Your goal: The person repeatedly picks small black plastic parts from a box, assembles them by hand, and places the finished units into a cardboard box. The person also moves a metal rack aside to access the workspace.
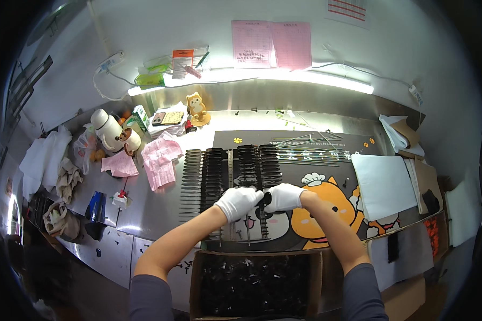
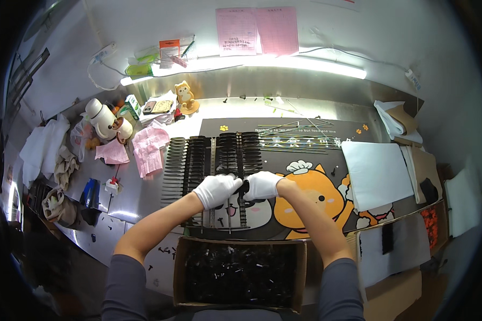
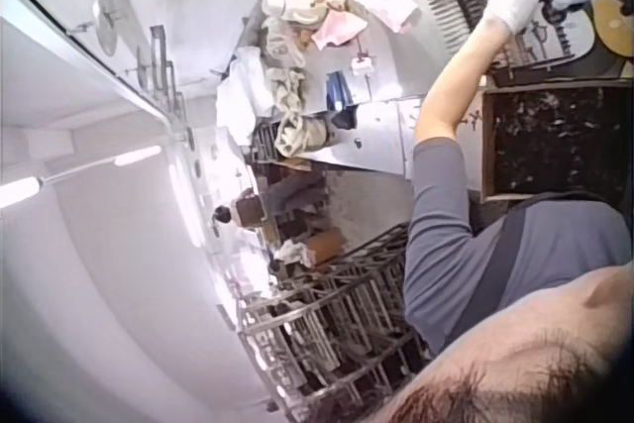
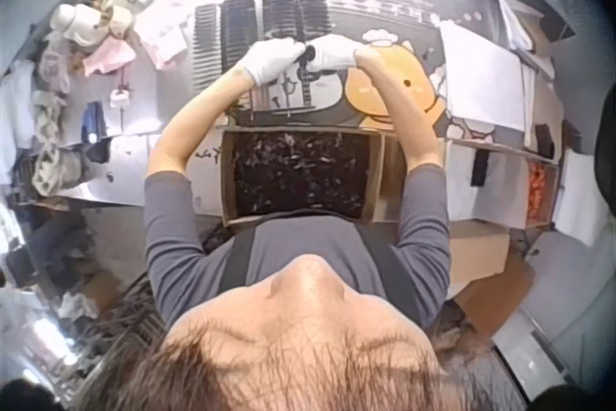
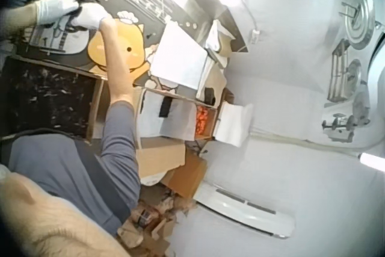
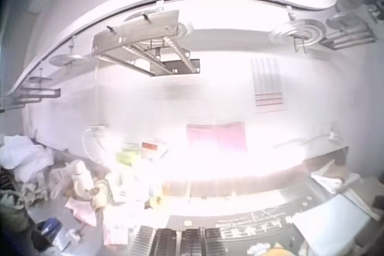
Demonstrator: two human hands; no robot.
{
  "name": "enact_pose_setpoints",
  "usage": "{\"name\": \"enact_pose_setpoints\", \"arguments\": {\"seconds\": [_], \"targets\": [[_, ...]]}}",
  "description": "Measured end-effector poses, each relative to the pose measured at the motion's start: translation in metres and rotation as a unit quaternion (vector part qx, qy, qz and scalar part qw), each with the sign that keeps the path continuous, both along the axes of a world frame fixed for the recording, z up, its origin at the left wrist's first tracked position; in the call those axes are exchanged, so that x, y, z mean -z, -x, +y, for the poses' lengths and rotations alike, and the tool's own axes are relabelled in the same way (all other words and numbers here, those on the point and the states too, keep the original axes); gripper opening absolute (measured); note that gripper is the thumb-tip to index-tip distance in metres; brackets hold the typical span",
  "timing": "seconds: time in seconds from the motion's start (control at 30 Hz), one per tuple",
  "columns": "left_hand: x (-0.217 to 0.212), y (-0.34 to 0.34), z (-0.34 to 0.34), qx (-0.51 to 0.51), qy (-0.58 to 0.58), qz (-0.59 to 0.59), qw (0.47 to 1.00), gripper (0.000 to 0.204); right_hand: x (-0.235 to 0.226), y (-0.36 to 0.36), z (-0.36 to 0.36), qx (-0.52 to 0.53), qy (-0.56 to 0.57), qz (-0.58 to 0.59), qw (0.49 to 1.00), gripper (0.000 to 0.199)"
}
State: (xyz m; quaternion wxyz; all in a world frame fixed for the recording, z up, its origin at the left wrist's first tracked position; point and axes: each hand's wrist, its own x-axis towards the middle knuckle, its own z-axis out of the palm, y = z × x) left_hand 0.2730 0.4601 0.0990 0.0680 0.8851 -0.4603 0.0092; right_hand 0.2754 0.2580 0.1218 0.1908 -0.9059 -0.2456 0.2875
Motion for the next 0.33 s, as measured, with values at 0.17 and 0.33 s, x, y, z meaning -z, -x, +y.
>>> {"name": "enact_pose_setpoints", "arguments": {"seconds": [0.17,0.33], "targets": [[0.0,0.004,-0.006,-0.14,-0.014,0.234,0.962,0.017,0.045,0.009,-0.02,0.205,-0.165,0.205,0.943,0.037],[-0.009,0.032,0.009,-0.224,0.329,0.594,0.699,0.019,0.097,0.052,-0.022,0.353,-0.538,0.311,0.7,0.033]]}}
